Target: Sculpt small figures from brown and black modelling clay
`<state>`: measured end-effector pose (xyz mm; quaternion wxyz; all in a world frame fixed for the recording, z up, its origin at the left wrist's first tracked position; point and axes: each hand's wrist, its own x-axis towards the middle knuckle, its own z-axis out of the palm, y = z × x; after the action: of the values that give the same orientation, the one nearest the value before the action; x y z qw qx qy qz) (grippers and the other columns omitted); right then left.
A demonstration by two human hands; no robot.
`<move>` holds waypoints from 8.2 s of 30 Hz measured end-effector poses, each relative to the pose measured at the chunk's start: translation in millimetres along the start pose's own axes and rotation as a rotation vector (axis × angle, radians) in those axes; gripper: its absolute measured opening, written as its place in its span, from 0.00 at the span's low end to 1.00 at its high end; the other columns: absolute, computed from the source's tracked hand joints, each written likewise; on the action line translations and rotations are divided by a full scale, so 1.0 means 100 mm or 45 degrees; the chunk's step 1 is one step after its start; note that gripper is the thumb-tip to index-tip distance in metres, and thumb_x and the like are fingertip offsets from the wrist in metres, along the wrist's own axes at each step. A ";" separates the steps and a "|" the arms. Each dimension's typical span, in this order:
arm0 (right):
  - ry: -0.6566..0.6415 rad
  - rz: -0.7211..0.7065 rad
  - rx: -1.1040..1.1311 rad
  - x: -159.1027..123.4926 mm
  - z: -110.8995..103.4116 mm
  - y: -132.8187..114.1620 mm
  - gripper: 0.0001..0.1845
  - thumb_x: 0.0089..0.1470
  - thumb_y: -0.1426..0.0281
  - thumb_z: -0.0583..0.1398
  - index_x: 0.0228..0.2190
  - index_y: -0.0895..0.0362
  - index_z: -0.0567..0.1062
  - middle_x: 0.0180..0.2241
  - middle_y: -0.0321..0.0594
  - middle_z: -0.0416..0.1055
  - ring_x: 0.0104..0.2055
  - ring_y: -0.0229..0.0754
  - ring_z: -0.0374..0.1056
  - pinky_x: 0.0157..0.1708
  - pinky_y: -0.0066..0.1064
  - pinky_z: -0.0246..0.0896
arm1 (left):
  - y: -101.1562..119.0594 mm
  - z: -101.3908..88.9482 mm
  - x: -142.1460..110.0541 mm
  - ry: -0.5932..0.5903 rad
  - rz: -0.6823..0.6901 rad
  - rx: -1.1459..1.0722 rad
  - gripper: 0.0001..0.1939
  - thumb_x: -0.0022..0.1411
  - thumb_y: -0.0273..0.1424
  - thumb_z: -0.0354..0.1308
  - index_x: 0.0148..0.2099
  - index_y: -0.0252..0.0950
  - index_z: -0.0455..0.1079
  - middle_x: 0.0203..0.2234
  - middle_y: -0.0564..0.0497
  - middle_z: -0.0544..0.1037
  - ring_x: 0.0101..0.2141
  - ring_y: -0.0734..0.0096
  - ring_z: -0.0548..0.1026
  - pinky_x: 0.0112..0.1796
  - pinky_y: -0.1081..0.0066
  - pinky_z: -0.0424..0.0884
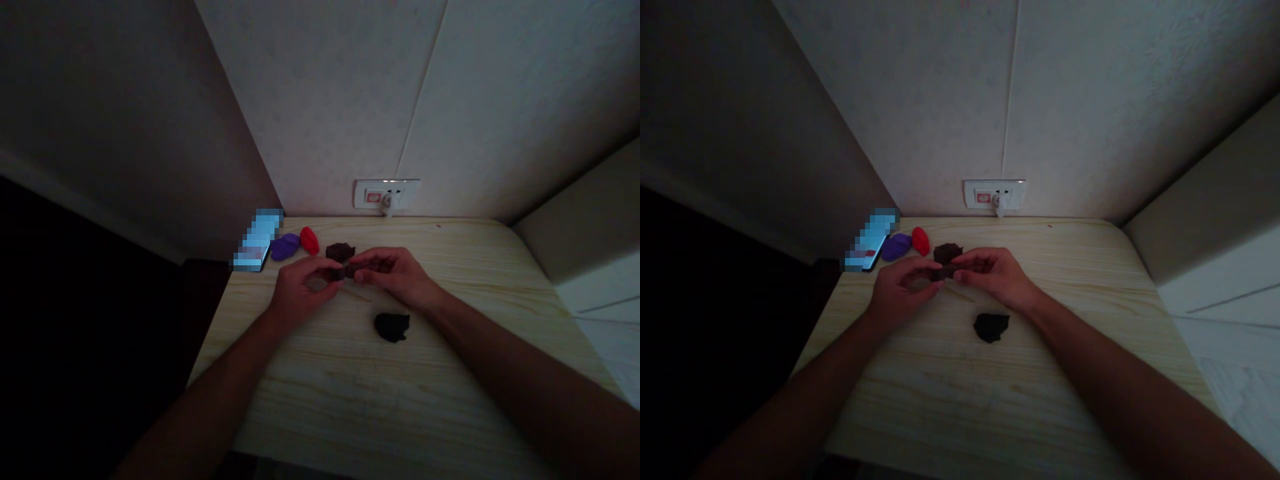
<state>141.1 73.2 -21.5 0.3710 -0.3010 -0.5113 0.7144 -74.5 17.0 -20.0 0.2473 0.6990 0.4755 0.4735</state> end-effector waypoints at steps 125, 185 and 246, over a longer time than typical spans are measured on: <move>-0.046 0.048 0.078 0.03 -0.01 -0.01 0.17 0.40 0.68 0.77 0.34 0.58 0.82 0.29 0.37 0.82 0.30 0.35 0.77 0.36 0.28 0.72 | 0.01 0.02 0.02 0.015 -0.118 -0.179 0.20 0.57 0.33 0.70 0.52 0.38 0.77 0.38 0.48 0.83 0.35 0.68 0.81 0.37 0.70 0.79; -0.079 0.131 -0.006 0.01 -0.01 -0.03 0.18 0.38 0.69 0.77 0.35 0.55 0.84 0.33 0.36 0.83 0.33 0.36 0.78 0.38 0.28 0.71 | 0.02 -0.01 0.01 -0.027 0.102 0.021 0.13 0.56 0.26 0.70 0.45 0.38 0.78 0.34 0.52 0.83 0.31 0.72 0.80 0.35 0.73 0.76; -0.069 0.063 -0.015 0.01 0.00 -0.05 0.17 0.38 0.69 0.77 0.33 0.56 0.83 0.31 0.37 0.83 0.32 0.36 0.78 0.36 0.27 0.73 | 0.10 -0.03 0.04 -0.029 0.184 0.114 0.11 0.56 0.24 0.69 0.43 0.38 0.79 0.34 0.51 0.84 0.31 0.71 0.81 0.36 0.72 0.77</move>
<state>141.6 74.8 -17.0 0.3376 -0.2962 -0.5176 0.7282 -72.3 15.9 -9.3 0.1863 0.7472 0.4417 0.4604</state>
